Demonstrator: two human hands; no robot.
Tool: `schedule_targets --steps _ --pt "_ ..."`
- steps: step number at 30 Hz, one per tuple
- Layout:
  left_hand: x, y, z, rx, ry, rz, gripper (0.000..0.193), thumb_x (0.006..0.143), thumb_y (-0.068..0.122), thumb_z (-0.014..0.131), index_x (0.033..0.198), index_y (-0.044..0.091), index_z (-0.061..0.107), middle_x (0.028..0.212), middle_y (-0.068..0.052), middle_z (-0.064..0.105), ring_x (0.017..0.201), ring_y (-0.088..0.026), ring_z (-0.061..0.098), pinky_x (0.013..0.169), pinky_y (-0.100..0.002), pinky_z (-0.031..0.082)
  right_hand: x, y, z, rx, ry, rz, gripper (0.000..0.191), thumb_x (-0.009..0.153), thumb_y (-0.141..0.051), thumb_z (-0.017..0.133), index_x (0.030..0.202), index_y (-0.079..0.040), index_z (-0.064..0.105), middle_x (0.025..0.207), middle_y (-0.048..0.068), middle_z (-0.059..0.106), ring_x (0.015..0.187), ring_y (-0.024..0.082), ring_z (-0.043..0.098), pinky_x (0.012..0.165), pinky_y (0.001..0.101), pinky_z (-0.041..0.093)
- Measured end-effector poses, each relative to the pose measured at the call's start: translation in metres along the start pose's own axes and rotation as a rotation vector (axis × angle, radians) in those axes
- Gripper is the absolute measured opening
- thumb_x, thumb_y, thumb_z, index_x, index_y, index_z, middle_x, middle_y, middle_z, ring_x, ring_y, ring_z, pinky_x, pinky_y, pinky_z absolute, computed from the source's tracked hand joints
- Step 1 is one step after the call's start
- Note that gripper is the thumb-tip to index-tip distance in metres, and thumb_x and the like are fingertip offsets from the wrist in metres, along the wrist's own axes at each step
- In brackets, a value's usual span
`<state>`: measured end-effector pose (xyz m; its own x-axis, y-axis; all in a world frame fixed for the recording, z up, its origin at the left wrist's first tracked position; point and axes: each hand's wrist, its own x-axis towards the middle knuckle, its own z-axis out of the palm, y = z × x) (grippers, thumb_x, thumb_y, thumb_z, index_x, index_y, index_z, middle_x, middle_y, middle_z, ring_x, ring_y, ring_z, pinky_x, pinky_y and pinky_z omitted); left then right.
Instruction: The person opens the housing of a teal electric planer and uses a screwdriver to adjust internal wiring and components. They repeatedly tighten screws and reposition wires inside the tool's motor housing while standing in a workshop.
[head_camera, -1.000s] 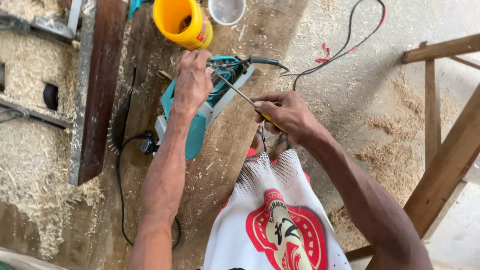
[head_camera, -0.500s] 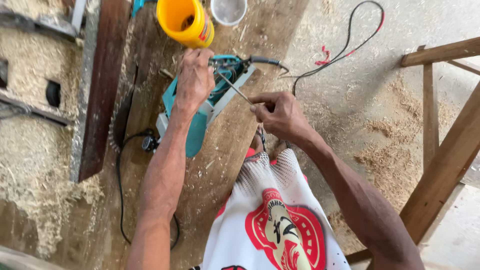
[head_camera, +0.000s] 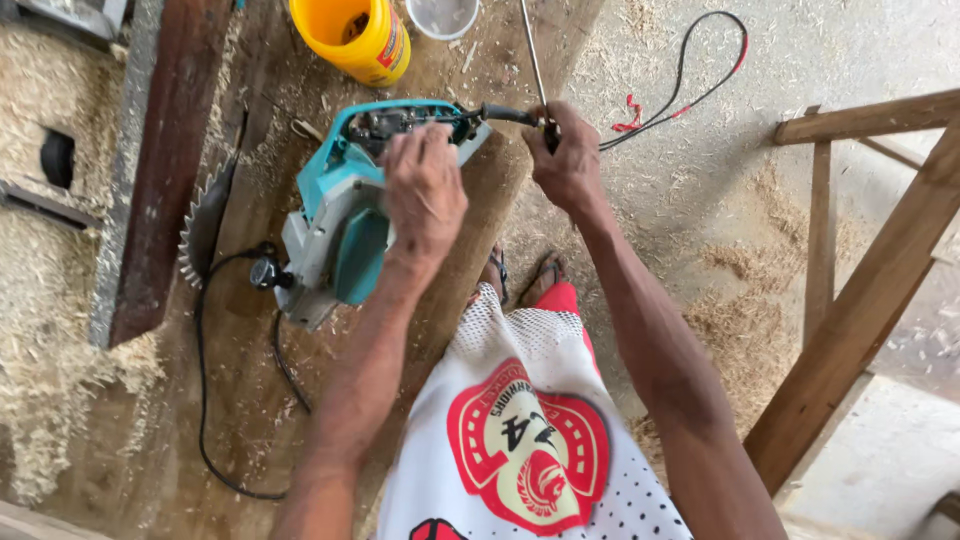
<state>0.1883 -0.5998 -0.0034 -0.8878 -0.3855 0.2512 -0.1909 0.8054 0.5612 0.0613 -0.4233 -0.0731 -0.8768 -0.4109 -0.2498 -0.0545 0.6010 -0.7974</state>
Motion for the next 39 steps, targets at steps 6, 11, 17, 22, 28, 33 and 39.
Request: schedule_targets --steps 6,11,17,22,28,33,39 --pt "-0.018 0.028 0.044 -0.087 0.135 -0.181 0.034 0.096 0.006 0.065 0.127 -0.004 0.056 0.119 -0.022 0.064 0.112 -0.039 0.057 0.100 -0.051 0.044 0.033 -0.011 -0.002 -0.012 -0.103 -0.190 0.013 0.097 -0.011 0.073 0.107 -0.002 0.070 0.072 0.006 0.064 0.061 0.014 0.055 0.055 0.0318 0.044" --pt "-0.009 0.032 0.065 -0.104 0.199 -0.332 0.027 0.098 0.005 0.066 0.125 0.001 0.062 0.117 -0.018 0.066 0.109 -0.039 0.057 0.098 -0.051 0.044 0.063 -0.026 -0.033 -0.066 -0.334 -0.322 0.013 0.095 -0.010 0.077 0.104 -0.003 0.071 0.068 0.007 0.061 0.059 0.016 0.052 0.054 0.0341 0.040" --pt "-0.005 0.047 0.076 -0.090 0.356 -0.428 0.019 0.102 0.002 0.064 0.122 0.000 0.063 0.116 -0.016 0.065 0.108 -0.038 0.058 0.098 -0.050 0.047 0.109 -0.052 -0.042 -0.059 -0.644 -0.566 0.012 0.094 -0.008 0.077 0.102 -0.003 0.070 0.074 0.008 0.063 0.063 0.015 0.056 0.057 0.0338 0.043" --pt "0.000 0.063 0.077 0.089 0.494 -0.477 0.020 0.102 0.001 0.065 0.122 0.001 0.062 0.115 -0.015 0.065 0.109 -0.036 0.059 0.106 -0.055 0.045 0.138 -0.065 -0.030 -0.087 -0.840 -0.715 0.010 0.090 -0.006 0.079 0.094 -0.004 0.069 0.076 0.005 0.064 0.065 0.015 0.058 0.056 0.0347 0.044" --pt "0.007 0.060 0.075 0.164 0.408 -0.541 0.029 0.096 0.007 0.070 0.125 0.010 0.068 0.109 -0.009 0.066 0.102 -0.032 0.061 0.099 -0.050 0.045 0.142 -0.064 -0.024 -0.066 -0.916 -0.767 0.012 0.094 -0.004 0.077 0.094 -0.006 0.065 0.081 0.003 0.065 0.068 0.014 0.059 0.058 0.0322 0.046" --pt "0.018 0.048 0.078 0.211 0.421 -0.535 0.025 0.097 0.017 0.077 0.122 0.012 0.070 0.098 -0.008 0.065 0.094 -0.030 0.061 0.094 -0.048 0.045 0.136 -0.060 -0.024 -0.078 -0.870 -0.766 0.012 0.096 -0.004 0.077 0.100 -0.004 0.066 0.077 0.004 0.065 0.064 0.013 0.059 0.053 0.0318 0.045" --pt "0.007 0.047 0.097 0.186 0.553 -0.482 0.020 0.098 0.014 0.077 0.116 0.011 0.068 0.100 -0.006 0.071 0.094 -0.029 0.061 0.093 -0.045 0.044 0.127 -0.044 -0.031 -0.036 -0.740 -0.930 0.010 0.094 -0.003 0.078 0.100 -0.001 0.070 0.079 0.007 0.065 0.065 0.017 0.061 0.053 0.0339 0.046"
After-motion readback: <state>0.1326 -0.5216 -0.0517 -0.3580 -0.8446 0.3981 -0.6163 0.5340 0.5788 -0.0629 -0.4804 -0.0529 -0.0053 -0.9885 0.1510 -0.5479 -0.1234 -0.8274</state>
